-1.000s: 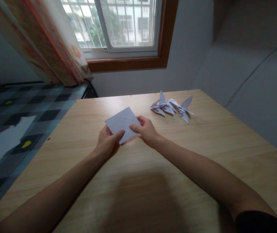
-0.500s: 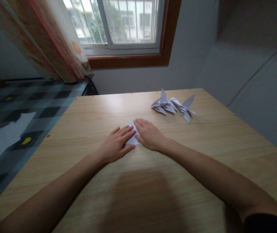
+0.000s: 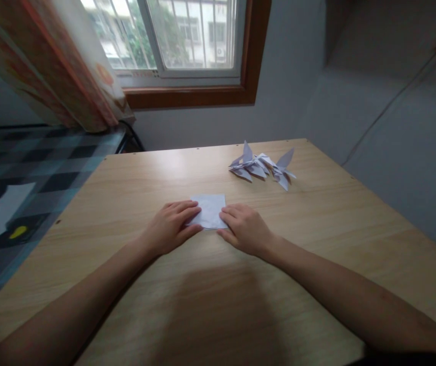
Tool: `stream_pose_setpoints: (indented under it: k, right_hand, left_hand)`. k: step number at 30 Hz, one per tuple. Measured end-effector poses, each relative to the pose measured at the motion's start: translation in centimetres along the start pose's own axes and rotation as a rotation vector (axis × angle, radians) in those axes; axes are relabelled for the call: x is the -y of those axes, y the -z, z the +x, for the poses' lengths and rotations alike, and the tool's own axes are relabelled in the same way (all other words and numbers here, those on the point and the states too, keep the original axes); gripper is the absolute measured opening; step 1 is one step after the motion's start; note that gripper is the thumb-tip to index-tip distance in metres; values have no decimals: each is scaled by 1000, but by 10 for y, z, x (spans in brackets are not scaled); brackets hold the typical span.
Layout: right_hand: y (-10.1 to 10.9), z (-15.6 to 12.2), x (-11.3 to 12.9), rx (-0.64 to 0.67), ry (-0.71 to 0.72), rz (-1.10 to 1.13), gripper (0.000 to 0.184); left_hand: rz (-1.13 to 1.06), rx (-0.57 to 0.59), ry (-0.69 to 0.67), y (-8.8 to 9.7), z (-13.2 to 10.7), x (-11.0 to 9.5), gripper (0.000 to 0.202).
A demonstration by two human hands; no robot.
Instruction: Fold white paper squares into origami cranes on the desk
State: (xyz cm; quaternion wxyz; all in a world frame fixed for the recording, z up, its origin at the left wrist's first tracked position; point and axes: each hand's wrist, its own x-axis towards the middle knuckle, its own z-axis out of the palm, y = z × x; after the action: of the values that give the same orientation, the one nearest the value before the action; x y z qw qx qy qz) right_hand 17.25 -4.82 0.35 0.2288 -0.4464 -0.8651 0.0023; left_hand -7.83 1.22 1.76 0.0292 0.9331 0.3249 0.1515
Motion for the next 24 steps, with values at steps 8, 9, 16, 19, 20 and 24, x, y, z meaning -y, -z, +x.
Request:
stream_pose_setpoints:
  k: [8,9,16,19,20,24]
  right_hand:
    - [-4,7,8,-93,-36,27,24]
    - [-5,7,9,-98,-45,21,24]
    - [-6,4,3,-98,17,20,14]
    - [-5,1,-5,-98,9,124,14]
    - [-5,0,-7,-115,-25,178,14]
    - [-2,1,-11,-150,-153,367,13]
  left_hand:
    - [-83,-100,37,-2,5,1,29]
    - [-91,-94,42,-1,5,0,27]
    - [-252,-74,71,6,1,4,38]
    - [-200,-46,-68,7,-1,5,54]
    - [-168,-39,-121,8,-1,5,60]
    - [-115,-49,-251,7,-1,3,41]
